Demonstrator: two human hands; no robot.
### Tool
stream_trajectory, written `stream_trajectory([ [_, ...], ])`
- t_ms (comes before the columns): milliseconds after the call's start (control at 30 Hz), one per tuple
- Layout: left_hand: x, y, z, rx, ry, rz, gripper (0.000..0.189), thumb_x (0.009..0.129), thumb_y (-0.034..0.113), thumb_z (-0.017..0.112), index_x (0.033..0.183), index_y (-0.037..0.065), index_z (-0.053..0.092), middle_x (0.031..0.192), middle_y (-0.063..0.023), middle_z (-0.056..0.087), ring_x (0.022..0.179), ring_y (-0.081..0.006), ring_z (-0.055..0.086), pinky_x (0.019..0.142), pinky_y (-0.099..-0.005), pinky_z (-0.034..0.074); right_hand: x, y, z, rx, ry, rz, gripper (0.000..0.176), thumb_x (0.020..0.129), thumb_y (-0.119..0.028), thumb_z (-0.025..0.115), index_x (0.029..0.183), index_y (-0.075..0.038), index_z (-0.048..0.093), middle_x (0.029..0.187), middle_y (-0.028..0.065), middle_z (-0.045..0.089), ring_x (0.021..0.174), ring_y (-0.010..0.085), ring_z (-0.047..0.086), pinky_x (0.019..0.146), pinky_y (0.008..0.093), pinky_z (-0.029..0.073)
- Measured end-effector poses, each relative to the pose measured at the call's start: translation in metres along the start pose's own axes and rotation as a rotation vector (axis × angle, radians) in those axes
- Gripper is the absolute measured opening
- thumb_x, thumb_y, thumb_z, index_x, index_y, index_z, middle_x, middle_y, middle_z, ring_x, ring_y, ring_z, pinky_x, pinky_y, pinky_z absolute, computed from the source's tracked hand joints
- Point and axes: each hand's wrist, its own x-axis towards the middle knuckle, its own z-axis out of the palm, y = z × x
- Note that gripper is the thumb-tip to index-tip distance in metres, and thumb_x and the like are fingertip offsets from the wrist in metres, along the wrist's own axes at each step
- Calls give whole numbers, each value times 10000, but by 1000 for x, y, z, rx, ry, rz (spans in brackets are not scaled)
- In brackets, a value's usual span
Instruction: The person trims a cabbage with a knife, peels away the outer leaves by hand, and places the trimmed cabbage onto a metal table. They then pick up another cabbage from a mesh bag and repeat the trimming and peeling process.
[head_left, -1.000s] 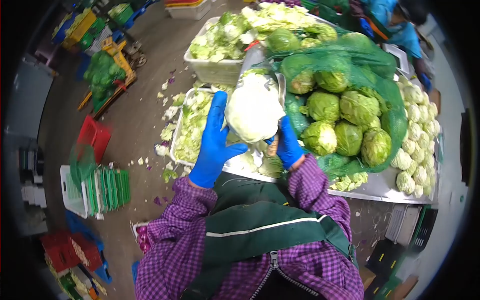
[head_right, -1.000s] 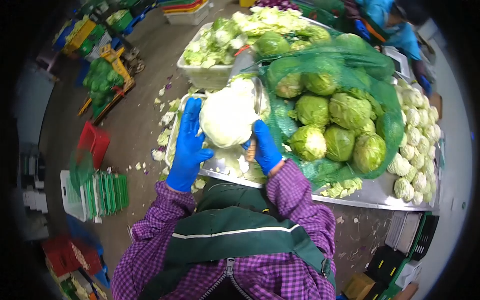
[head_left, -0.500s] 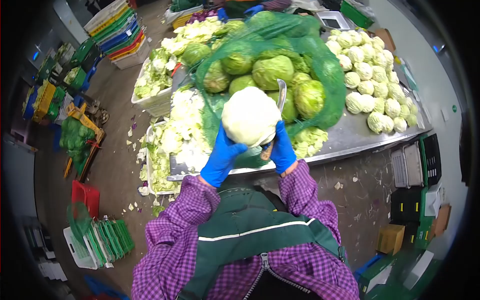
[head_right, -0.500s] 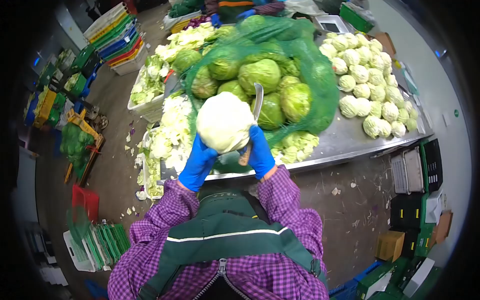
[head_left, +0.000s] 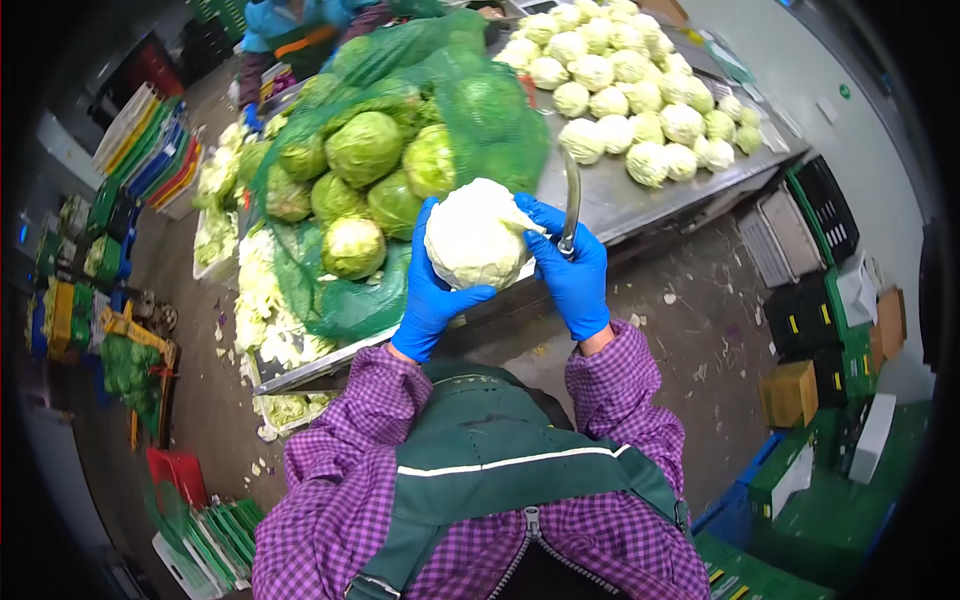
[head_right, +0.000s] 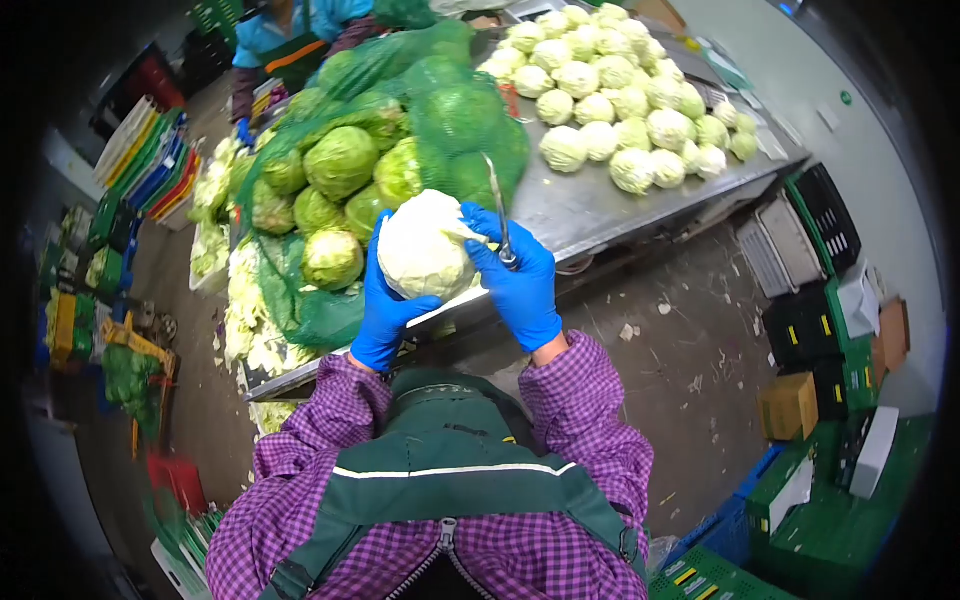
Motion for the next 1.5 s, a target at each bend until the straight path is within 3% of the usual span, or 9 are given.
stream_trajectory([
  [33,4,-3,11,-21,-39,3,1200,529,156,890,1462,58,142,1431,-128,317,1297,-253,373,1070,-395,335,-1,-8,-11,32,71,83,247,852,-29,633,1095,16,629,973,60,679,661,55,574,580,192,452],
  [167,24,-21,48,-97,-160,-44,1204,521,151,891,1463,62,146,1423,-127,331,1294,-254,378,1072,-392,329,2,6,-65,111,372,136,203,873,-116,642,1034,7,642,608,-9,551,502,37,480,461,198,371],
  [333,54,-57,100,-161,-287,-133,1220,509,147,896,1464,64,141,1420,-131,339,1297,-252,376,1074,-393,324,-2,13,-124,158,564,151,232,866,-107,646,1068,4,621,700,6,603,535,32,491,486,183,384],
  [433,73,-76,144,-206,-381,-199,1220,514,154,898,1464,64,139,1416,-134,347,1299,-246,374,1078,-390,318,2,12,-145,8,513,189,232,849,-51,644,1074,-3,611,972,21,652,707,47,567,563,182,438],
  [567,105,-128,202,-176,-511,-206,1191,529,176,900,1456,40,166,1409,-135,363,1298,-239,373,1078,-382,310,14,37,-219,-217,663,18,236,856,-44,633,1087,1,619,986,49,660,783,79,600,634,200,475],
  [833,255,-191,341,-218,-733,-220,1032,584,150,869,1428,49,284,1370,-117,418,1269,-219,403,1070,-375,324,87,23,-372,-51,917,209,170,880,-113,618,1006,-5,654,875,40,674,504,29,449,459,190,359],
  [1000,426,-254,413,-297,-478,-326,789,711,118,782,1381,49,370,1277,-111,507,1173,-205,491,996,-360,417,125,60,-437,-8,965,317,177,867,-108,619,1009,-10,655,851,41,675,508,35,455,455,191,350],
  [1200,606,-323,479,107,-218,-371,892,615,342,854,1315,43,387,1160,-97,570,998,-216,591,735,-379,515,123,123,-466,73,965,578,235,850,-161,635,1043,-28,663,832,24,659,515,47,466,453,207,366],
  [1500,678,-451,458,881,-320,-212,869,651,488,771,1285,-34,490,1243,-216,555,1143,-291,551,964,-350,437,133,127,-475,174,933,733,232,825,-120,664,1029,-10,661,882,7,654,731,50,563,623,188,415],
])
